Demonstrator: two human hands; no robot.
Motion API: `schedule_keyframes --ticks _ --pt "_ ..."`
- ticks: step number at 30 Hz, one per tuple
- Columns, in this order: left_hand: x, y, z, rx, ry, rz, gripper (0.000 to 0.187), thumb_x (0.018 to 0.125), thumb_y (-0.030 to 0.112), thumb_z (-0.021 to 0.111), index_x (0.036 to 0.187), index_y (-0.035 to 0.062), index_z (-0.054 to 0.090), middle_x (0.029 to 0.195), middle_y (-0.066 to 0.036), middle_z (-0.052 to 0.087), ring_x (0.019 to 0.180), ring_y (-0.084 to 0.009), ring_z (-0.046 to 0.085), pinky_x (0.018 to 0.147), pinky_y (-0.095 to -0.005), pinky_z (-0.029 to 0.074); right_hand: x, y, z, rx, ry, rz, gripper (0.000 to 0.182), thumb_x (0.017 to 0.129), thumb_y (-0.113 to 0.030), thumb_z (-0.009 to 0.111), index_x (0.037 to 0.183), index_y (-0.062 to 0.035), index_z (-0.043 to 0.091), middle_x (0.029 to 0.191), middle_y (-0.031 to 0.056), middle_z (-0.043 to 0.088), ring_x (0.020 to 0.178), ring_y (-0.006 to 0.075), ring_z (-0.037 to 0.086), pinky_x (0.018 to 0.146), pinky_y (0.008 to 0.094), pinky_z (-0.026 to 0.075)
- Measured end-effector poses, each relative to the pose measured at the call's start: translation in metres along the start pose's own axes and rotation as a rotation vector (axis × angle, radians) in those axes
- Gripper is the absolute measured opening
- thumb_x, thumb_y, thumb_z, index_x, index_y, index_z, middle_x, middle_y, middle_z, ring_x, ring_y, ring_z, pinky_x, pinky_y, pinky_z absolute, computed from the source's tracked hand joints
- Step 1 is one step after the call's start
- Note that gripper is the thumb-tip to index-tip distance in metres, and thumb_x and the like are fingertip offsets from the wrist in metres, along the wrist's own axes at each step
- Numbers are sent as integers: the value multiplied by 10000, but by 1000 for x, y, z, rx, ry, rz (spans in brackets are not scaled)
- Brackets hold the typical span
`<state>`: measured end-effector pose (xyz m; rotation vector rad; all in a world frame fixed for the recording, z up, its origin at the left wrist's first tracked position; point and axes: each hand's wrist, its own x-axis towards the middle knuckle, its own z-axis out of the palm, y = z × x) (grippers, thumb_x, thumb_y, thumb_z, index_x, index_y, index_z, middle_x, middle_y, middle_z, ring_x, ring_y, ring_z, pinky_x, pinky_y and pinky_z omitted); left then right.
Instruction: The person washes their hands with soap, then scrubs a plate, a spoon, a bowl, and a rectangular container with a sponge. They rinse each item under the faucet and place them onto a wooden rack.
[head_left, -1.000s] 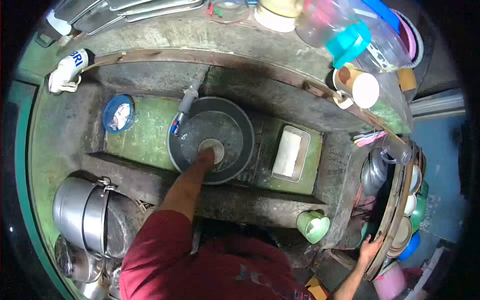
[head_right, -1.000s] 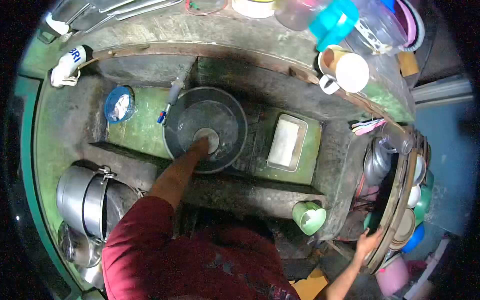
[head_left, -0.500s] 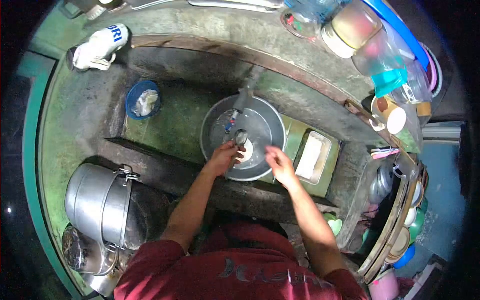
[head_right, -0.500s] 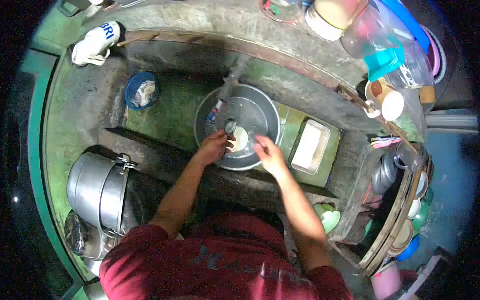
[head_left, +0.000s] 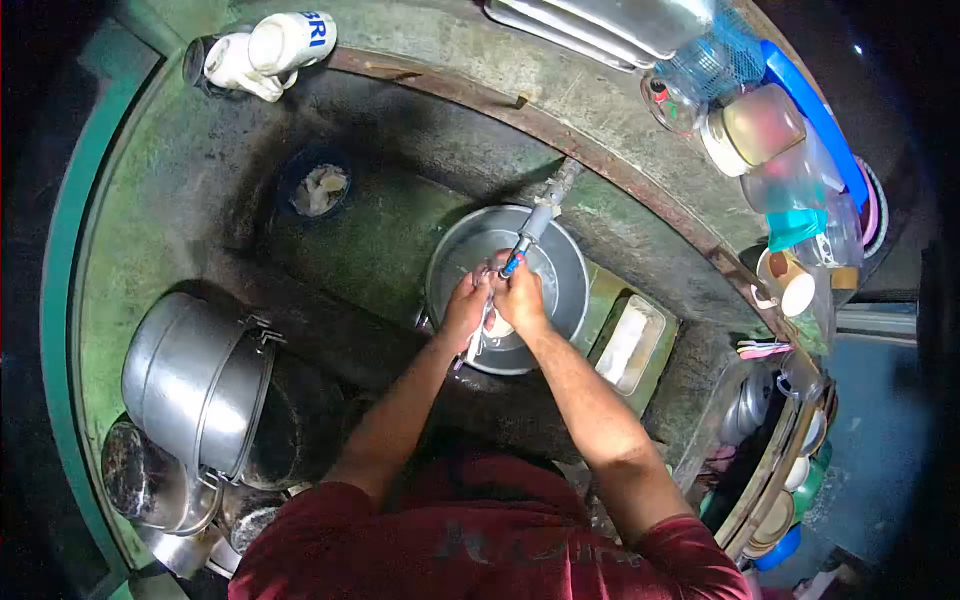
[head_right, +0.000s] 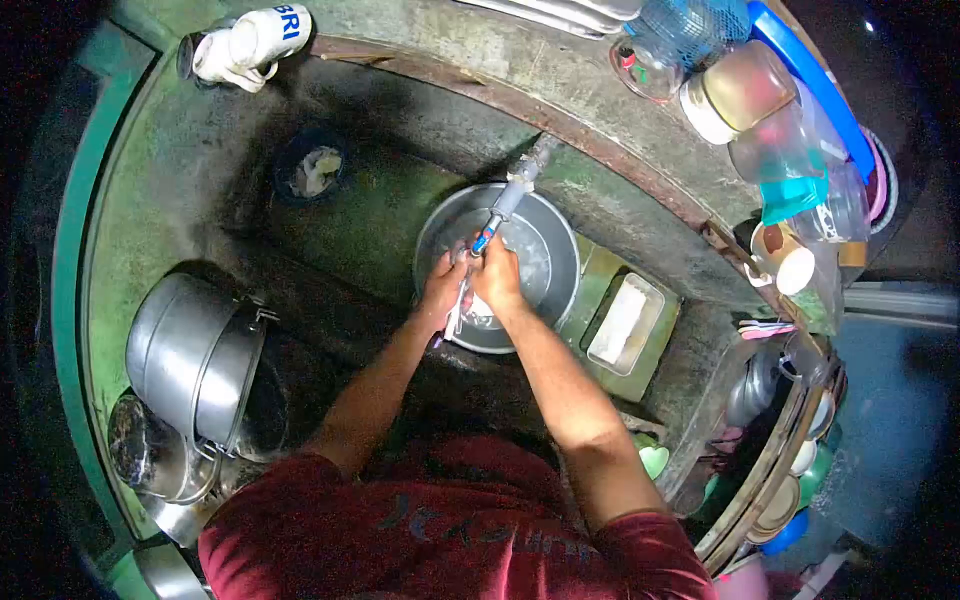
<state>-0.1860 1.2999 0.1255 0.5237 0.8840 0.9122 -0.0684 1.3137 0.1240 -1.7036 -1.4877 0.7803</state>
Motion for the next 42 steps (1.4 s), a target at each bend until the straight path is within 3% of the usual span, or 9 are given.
schedule_keyframes --ticks 7,12,15,22,26,29,31,35,42 --pt "7 -12 9 -160 78 21 93 952 107 537 1024 72 585 745 24 578 589 -65 558 478 -221 463 -19 -3 -4 522 92 348 68 897 -27 590 965 -28 596 738 75 632 577 94 568 516 291 480" --pt "25 -26 4 -58 165 122 109 980 113 503 1024 60 587 881 -4 636 730 -81 582 669 -245 492 -17 -1 6 223 119 225 143 938 -57 497 1041 -16 587 909 146 646 857 284 626 791 372 486" --pt "26 -27 1 -122 155 41 198 1009 227 472 1025 65 584 836 8 615 696 -84 571 647 -251 494 -6 8 3 150 -11 188 124 956 -37 463 1026 -51 564 880 58 611 813 151 559 736 318 462" --pt "15 -27 -3 -467 76 -88 261 1019 242 438 1122 50 582 1015 -59 639 897 -142 616 793 -291 511 8 11 6 -103 -224 -100 320 925 -100 458 1233 -52 529 916 156 632 888 281 637 786 394 496" --pt "21 -32 -24 -497 -254 -99 184 970 112 473 1106 42 576 1043 -77 635 912 -188 631 806 -327 519 22 8 12 -143 -516 200 408 991 -279 431 1339 -66 441 856 206 628 861 372 637 764 435 495" --pt "20 -14 3 -628 82 0 235 850 -7 539 1076 41 581 949 -90 640 855 -199 642 770 -319 532 3 13 23 -165 77 -174 475 1007 -392 353 1181 -2 560 872 203 630 831 328 651 716 426 505" --pt "42 -34 -10 -518 -77 152 196 936 102 531 1117 45 582 1001 -92 655 900 -189 648 779 -334 539 -21 -15 6 -63 -88 425 477 998 -398 362 988 8 612 972 294 640 941 434 618 856 446 478" --pt "40 -20 1 69 -63 160 215 948 182 556 1104 38 587 992 -85 660 891 -178 649 756 -319 536 -55 2 -10 193 -223 415 489 1009 -418 393 812 -39 632 693 58 592 639 157 559 584 347 456" --pt "47 -16 -5 -227 -67 -242 256 944 315 576 1070 93 591 737 -11 525 690 -162 563 667 -330 522 -54 8 -32 336 -498 579 333 990 -302 407 935 -33 596 638 19 514 497 156 522 388 301 459"
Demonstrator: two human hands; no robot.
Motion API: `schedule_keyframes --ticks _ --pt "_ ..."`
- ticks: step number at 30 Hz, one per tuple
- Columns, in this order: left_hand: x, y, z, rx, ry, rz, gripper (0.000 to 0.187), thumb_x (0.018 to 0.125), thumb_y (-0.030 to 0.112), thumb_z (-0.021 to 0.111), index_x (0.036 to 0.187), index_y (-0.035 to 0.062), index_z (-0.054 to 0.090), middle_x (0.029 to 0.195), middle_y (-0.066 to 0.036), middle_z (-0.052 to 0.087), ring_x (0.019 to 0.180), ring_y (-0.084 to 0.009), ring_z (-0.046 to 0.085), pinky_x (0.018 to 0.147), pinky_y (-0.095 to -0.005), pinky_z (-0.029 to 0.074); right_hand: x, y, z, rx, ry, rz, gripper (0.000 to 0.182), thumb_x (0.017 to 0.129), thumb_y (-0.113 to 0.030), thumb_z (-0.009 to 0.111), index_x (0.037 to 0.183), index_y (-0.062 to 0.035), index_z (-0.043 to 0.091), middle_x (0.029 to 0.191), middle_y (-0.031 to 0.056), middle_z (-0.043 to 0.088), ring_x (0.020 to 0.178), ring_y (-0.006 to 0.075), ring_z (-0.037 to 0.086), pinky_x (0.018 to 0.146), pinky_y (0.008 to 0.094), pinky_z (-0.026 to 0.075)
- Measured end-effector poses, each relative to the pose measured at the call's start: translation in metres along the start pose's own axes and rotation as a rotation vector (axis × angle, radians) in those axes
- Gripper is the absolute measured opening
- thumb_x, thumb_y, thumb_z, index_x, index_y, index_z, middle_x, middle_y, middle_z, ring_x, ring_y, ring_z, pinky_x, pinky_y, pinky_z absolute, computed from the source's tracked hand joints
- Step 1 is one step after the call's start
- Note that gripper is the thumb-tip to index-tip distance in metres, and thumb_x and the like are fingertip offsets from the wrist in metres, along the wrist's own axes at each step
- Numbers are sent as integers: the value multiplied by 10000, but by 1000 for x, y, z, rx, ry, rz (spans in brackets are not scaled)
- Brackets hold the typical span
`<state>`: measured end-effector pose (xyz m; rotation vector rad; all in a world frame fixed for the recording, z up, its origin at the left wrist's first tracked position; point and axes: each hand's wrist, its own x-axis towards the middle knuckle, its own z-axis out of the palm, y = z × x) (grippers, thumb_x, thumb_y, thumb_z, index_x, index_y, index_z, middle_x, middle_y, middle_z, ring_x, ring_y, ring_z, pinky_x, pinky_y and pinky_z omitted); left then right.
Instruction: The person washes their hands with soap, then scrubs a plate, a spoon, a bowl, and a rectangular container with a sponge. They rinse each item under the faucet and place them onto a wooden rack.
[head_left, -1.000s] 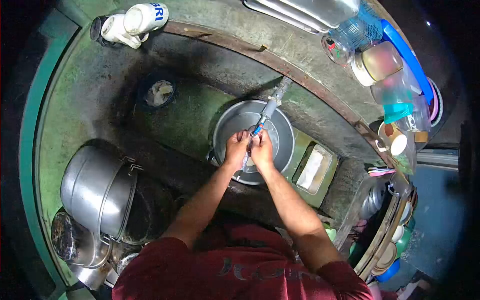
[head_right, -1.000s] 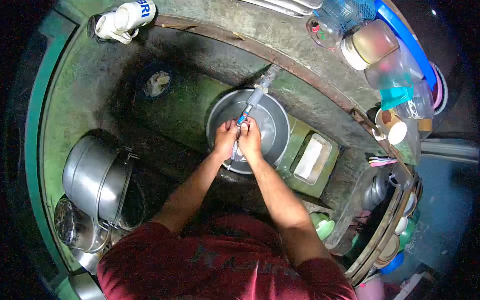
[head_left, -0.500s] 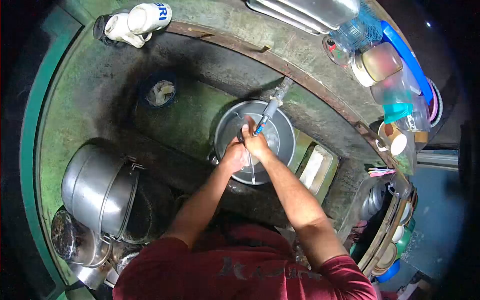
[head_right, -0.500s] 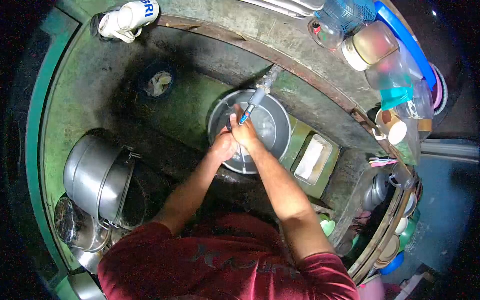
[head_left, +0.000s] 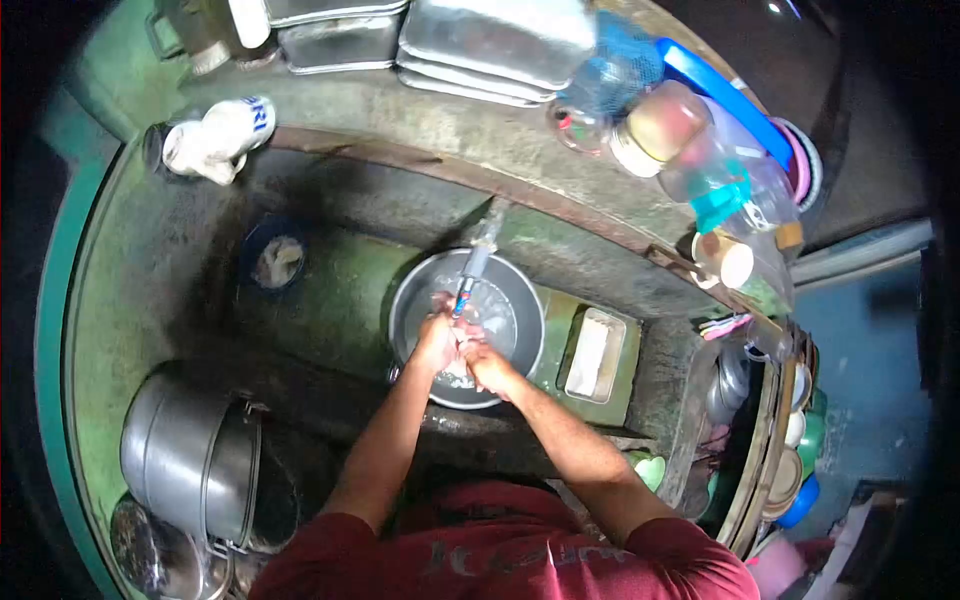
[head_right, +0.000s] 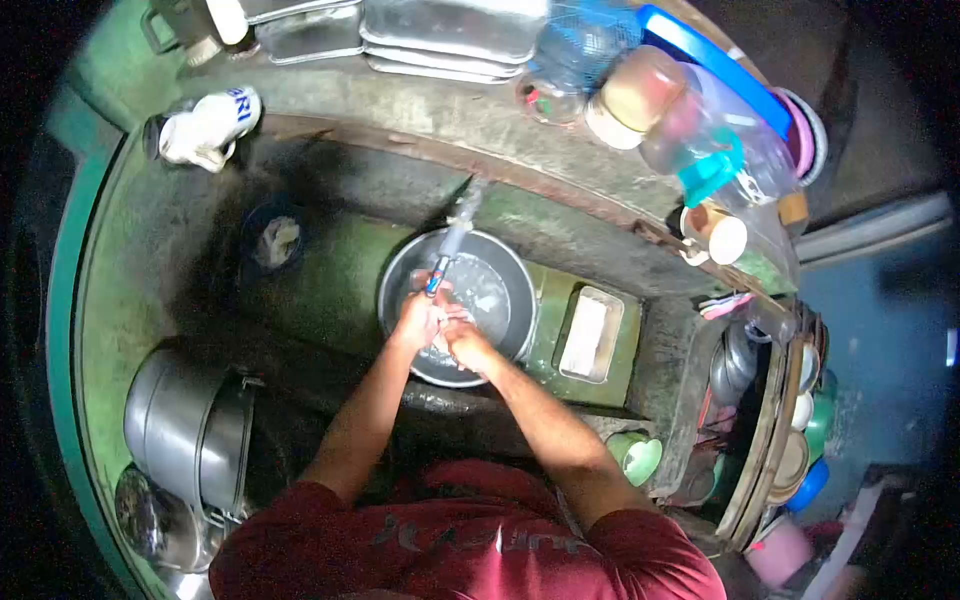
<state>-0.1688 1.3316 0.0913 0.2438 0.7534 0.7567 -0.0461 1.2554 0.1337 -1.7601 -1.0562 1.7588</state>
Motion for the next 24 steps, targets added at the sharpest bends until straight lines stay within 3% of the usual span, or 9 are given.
schedule_keyframes --ticks 2,3,7,9,10,14,17,20,24 --pt "-11 18 22 -224 198 130 266 948 403 554 984 141 576 592 59 309 477 -97 294 485 -254 360 -10 1 -1 -76 4 24 300 991 -290 420 865 -60 566 633 8 494 479 124 476 412 288 438" --pt "-2 17 4 -277 72 179 259 950 407 546 1014 157 552 587 70 324 463 -71 284 456 -245 296 -19 3 -3 -106 -25 50 312 1008 -309 420 848 -75 550 630 2 484 481 113 451 429 283 421" --pt "4 20 -4 -100 57 75 134 979 276 501 1000 154 551 606 65 387 482 -64 351 467 -258 329 -31 52 -10 162 36 154 280 984 -290 476 882 -47 571 650 48 528 568 146 513 517 290 456" --pt "15 1 -10 244 137 78 123 939 172 496 1026 106 551 669 14 467 534 -92 443 448 -264 354 -38 53 -13 -313 326 -5 190 950 -206 511 1000 -38 584 820 150 637 765 289 642 691 385 507" --pt "15 -11 -10 403 152 79 142 930 150 496 1048 90 548 695 8 492 550 -95 461 448 -264 365 -38 49 -13 -253 391 -58 269 915 -186 568 1148 -52 557 1024 217 632 1000 387 607 893 418 461" --pt "-17 -15 25 843 -23 106 245 904 137 517 1133 55 552 781 -3 564 592 -90 503 456 -244 381 -38 2 -21 -380 513 -503 641 800 -61 664 1381 -85 395 1244 250 502 1162 395 497 994 416 412" --pt "-31 -14 31 716 -188 -46 157 840 97 574 986 45 601 774 30 571 667 -59 514 542 -261 417 -33 -27 -32 -571 332 -714 539 769 -24 657 1287 -99 527 1114 175 611 1041 370 580 885 426 486" --pt "-41 -11 15 734 -520 82 272 867 162 593 1124 74 579 814 42 555 574 -36 445 474 -209 344 -49 -37 -40 -709 302 -704 191 802 -26 613 987 -54 655 915 158 661 849 365 635 763 421 523" --pt "-77 0 21 909 -429 -244 183 955 261 530 992 96 600 761 25 526 559 -49 463 480 -207 363 -71 -22 -46 -672 353 -747 96 851 -45 585 921 -30 648 863 164 648 775 371 636 725 413 530"
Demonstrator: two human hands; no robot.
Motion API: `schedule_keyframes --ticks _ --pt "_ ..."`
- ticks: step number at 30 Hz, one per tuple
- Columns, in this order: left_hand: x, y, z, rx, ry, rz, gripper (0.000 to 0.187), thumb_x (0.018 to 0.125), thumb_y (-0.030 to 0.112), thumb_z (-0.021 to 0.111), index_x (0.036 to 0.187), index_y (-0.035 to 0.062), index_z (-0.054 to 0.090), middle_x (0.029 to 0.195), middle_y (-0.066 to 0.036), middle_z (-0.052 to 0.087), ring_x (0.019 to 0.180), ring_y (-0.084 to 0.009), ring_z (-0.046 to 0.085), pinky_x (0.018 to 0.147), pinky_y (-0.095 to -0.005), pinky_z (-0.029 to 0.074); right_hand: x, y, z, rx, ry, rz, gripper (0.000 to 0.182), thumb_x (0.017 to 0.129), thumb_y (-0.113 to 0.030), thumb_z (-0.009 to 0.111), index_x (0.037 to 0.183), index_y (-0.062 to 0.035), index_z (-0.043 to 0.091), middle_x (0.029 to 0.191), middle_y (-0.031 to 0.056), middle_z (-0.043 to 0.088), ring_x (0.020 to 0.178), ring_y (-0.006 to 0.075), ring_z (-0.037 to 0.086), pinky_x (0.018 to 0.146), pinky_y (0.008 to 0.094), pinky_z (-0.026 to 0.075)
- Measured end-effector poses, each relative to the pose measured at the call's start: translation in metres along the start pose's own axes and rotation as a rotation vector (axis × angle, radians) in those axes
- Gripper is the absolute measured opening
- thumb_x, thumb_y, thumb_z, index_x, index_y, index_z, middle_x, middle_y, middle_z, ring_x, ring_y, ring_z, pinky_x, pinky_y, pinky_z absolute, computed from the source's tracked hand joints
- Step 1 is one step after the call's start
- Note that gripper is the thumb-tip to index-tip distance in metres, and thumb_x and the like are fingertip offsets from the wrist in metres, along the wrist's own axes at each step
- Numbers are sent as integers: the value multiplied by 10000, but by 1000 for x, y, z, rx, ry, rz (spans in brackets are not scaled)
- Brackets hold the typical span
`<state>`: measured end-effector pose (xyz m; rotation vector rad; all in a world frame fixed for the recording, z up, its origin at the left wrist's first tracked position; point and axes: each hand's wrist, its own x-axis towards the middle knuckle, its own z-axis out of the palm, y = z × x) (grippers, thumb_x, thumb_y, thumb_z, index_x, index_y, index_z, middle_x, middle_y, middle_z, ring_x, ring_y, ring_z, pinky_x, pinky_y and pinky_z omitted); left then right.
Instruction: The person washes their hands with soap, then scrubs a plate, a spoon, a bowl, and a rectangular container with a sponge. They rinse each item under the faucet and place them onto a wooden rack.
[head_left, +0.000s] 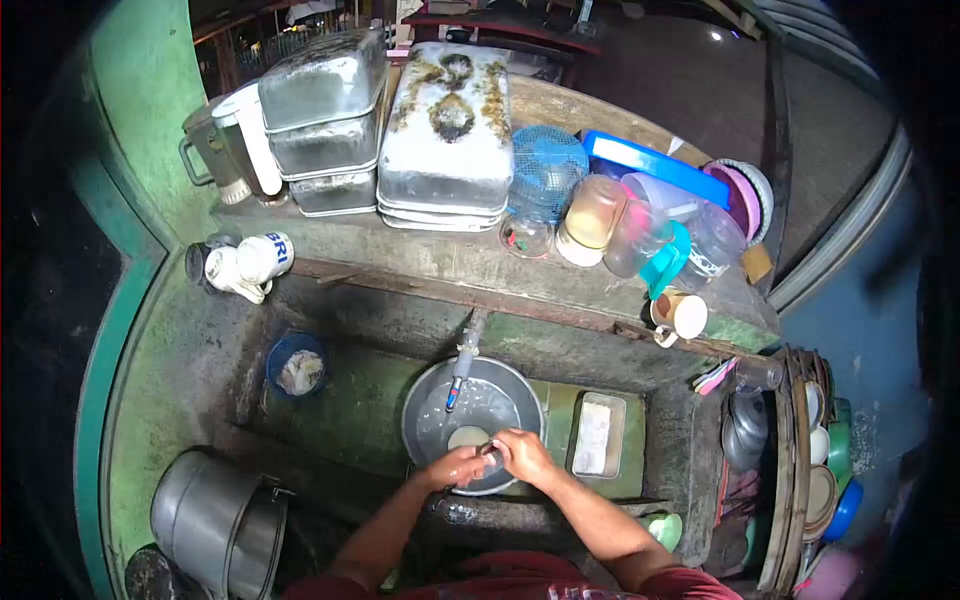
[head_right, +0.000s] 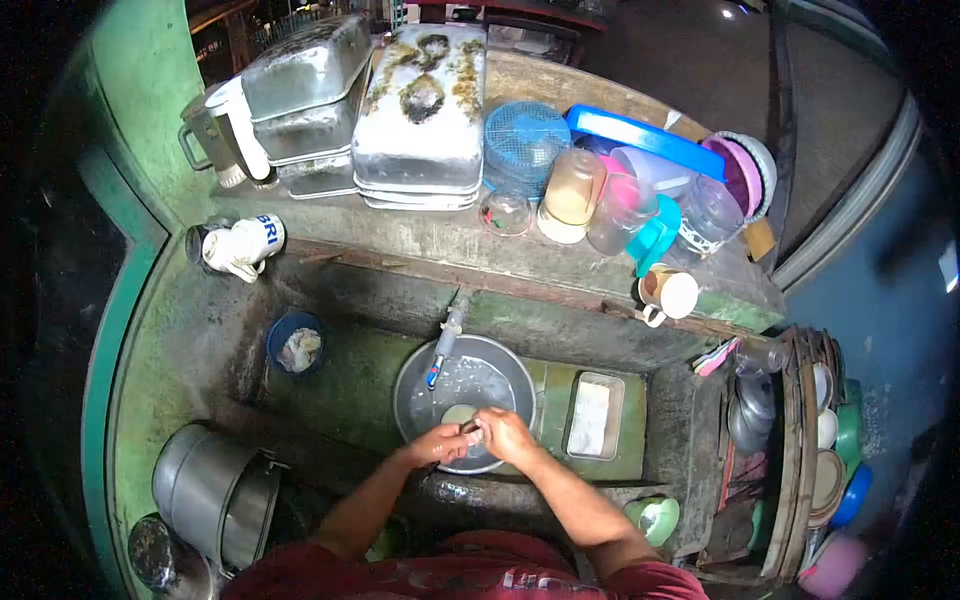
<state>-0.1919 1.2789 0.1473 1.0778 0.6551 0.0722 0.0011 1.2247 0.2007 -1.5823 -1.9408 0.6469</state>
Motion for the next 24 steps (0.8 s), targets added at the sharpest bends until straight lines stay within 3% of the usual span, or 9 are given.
schedule_keyframes --ticks 3,4,5,7,11,14,16,19,24 --pt "-12 0 9 265 -52 -48 294 976 348 482 982 85 614 746 6 540 629 -73 500 553 -241 415 -18 -20 -6 175 314 226 86 872 -22 559 913 -15 635 844 168 642 723 345 645 684 386 534" --pt "13 -44 3 391 -15 213 323 985 333 457 926 71 637 781 -13 584 717 -113 550 660 -286 449 -22 -11 -10 -31 397 8 113 906 -1 528 949 -14 632 820 138 644 654 244 652 616 336 531" --pt "9 -36 7 395 -24 211 323 985 333 457 926 71 637 781 -13 584 717 -113 550 660 -286 449 -24 -15 -15 -32 403 15 113 906 -1 528 949 -14 632 820 138 644 654 244 652 616 336 531" --pt "-2 -20 21 398 -80 306 340 986 325 458 869 62 639 824 -16 617 789 -132 564 740 -313 448 -38 -26 -28 509 128 274 148 938 2 495 997 -19 629 778 84 636 649 136 632 579 291 519" --pt "-7 22 44 263 -198 197 324 1015 308 411 933 65 609 786 -1 582 713 -86 528 672 -267 448 -29 -53 -100 321 122 177 157 934 30 487 1008 2 623 771 78 645 585 121 609 555 268 512" --pt "-10 38 38 22 -252 149 322 1022 301 398 979 56 602 772 -3 566 690 -68 518 642 -232 449 -5 -93 -204 -17 519 33 121 898 25 508 908 17 629 769 108 657 600 151 644 532 289 523" --pt "-12 30 34 69 -176 200 328 1027 302 387 1023 47 593 792 -11 559 678 -68 513 629 -214 452 8 -110 -270 73 868 -37 137 899 41 491 925 27 625 808 101 645 589 126 616 534 259 504" --pt "-7 0 24 67 -106 165 323 1028 299 382 1048 50 587 814 -12 559 669 -68 506 626 -213 450 36 -122 -362 -330 1148 -159 137 908 17 537 989 -22 641 778 44 650 622 85 598 554 242 474" --pt "-5 -36 24 78 -36 75 352 1037 313 350 1087 49 577 810 -18 569 675 -81 533 639 -230 473 109 -94 -424 -836 1056 -82 257 807 -12 610 1049 -96 629 907 201 665 848 358 662 706 409 524"
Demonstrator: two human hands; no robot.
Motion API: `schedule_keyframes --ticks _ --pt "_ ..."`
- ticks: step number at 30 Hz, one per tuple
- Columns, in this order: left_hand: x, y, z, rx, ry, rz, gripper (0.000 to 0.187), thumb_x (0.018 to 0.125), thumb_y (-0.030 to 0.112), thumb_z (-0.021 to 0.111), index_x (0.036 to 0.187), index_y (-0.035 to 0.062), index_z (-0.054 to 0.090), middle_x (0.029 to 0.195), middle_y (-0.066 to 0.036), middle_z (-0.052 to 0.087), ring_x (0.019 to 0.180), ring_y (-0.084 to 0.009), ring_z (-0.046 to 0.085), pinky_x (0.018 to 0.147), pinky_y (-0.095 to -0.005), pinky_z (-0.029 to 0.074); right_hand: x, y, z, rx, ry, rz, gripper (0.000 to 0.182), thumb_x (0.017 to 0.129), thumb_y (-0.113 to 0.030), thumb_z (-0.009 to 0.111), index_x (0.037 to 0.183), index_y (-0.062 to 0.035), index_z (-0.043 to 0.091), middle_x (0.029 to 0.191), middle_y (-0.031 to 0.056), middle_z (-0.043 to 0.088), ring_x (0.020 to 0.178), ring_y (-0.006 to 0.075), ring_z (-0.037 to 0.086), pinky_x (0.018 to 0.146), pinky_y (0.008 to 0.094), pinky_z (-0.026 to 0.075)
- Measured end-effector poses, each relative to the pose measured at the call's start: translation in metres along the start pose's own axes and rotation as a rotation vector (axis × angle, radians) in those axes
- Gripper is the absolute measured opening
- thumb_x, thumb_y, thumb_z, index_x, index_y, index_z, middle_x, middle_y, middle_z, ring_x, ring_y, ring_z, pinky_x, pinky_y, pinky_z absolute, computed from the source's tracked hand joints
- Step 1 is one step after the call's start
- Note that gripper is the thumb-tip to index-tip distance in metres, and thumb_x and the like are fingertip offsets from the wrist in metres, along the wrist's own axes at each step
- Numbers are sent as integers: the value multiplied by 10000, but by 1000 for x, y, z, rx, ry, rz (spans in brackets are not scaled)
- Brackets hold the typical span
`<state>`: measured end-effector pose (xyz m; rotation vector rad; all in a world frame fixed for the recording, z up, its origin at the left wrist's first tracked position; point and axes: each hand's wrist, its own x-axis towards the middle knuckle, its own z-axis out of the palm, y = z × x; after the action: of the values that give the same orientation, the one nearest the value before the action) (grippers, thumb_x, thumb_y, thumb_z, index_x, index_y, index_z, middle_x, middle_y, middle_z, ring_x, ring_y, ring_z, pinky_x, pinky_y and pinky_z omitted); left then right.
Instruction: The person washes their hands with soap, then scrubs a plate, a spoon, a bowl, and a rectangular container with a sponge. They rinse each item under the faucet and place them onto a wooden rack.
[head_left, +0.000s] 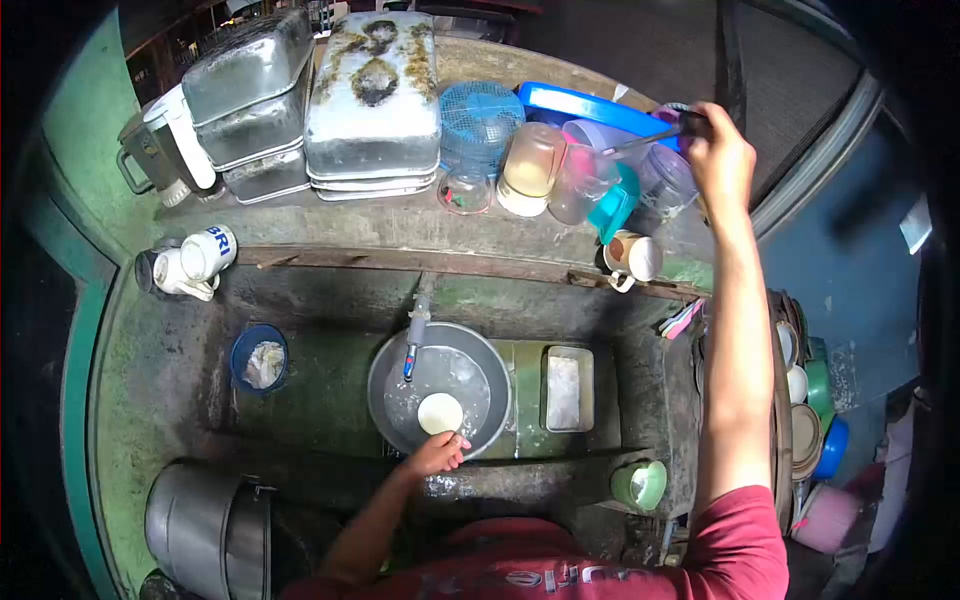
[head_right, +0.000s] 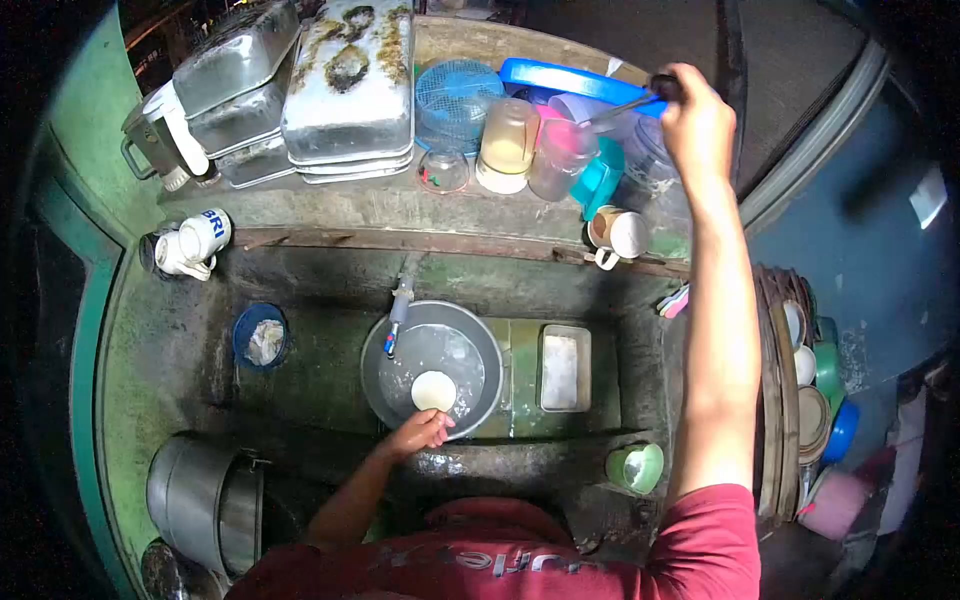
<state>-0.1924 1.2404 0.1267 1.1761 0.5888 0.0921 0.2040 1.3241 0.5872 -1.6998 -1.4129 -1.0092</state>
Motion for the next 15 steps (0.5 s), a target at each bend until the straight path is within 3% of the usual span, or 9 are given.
schedule_keyframes --ticks 1,5,6,9,10,12,13,15 --pt "1 -5 1 -1 -2 0 352 1037 313 350 1087 49 577 810 -18 569 675 -81 533 639 -230 473 3 4 17 -37 -70 -64 295 782 -3 608 1060 -101 623 925 224 650 898 408 633 733 445 519" --pt "0 -22 -2 -39 62 -127 375 1038 332 338 1077 48 580 778 -18 556 665 -89 535 617 -235 480 -2 11 73 -14 -357 -8 289 779 -19 600 1061 -86 610 941 225 650 915 420 621 751 474 502" --pt "0 -30 -6 -37 65 -117 384 1037 339 332 1078 47 579 776 -18 554 662 -90 533 617 -235 480 -3 11 80 78 -481 122 260 798 -78 622 1058 -84 611 951 242 642 939 412 619 784 473 496" --pt "-5 -31 -10 -50 83 -182 402 1035 352 325 1077 46 581 777 -23 553 664 -96 530 634 -243 480 -15 22 100 194 -595 337 340 812 -158 666 1146 -127 608 979 209 670 988 370 637 839 443 495" --pt "-9 -30 -11 -29 125 -180 400 1033 353 329 1076 47 584 778 -24 555 670 -99 530 639 -249 482 -19 21 97 194 -601 338 340 812 -158 666 1146 -127 608 979 209 670 988 370 637 839 443 495" --pt "-14 -28 -15 -46 194 -190 388 1028 351 345 1062 52 590 782 -26 562 690 -103 531 645 -264 485 -32 22 87 67 -445 109 439 801 -181 694 1222 -129 578 1045 196 666 1019 356 630 886 427 487" --pt "-14 -33 -19 -54 193 -195 388 1028 351 345 1062 52 590 782 -26 562 690 -103 531 645 -264 485 -32 5 69 48 -528 280 536 793 -199 724 1292 -141 538 1231 187 598 1149 339 571 984 419 441" --pt "-10 -50 -28 -129 280 -169 388 1005 385 409 1042 57 613 757 -20 568 608 -90 514 566 -241 469 -52 21 65 -16 -262 66 475 803 -171 698 1254 -109 562 1158 193 621 1043 372 614 915 424 477"
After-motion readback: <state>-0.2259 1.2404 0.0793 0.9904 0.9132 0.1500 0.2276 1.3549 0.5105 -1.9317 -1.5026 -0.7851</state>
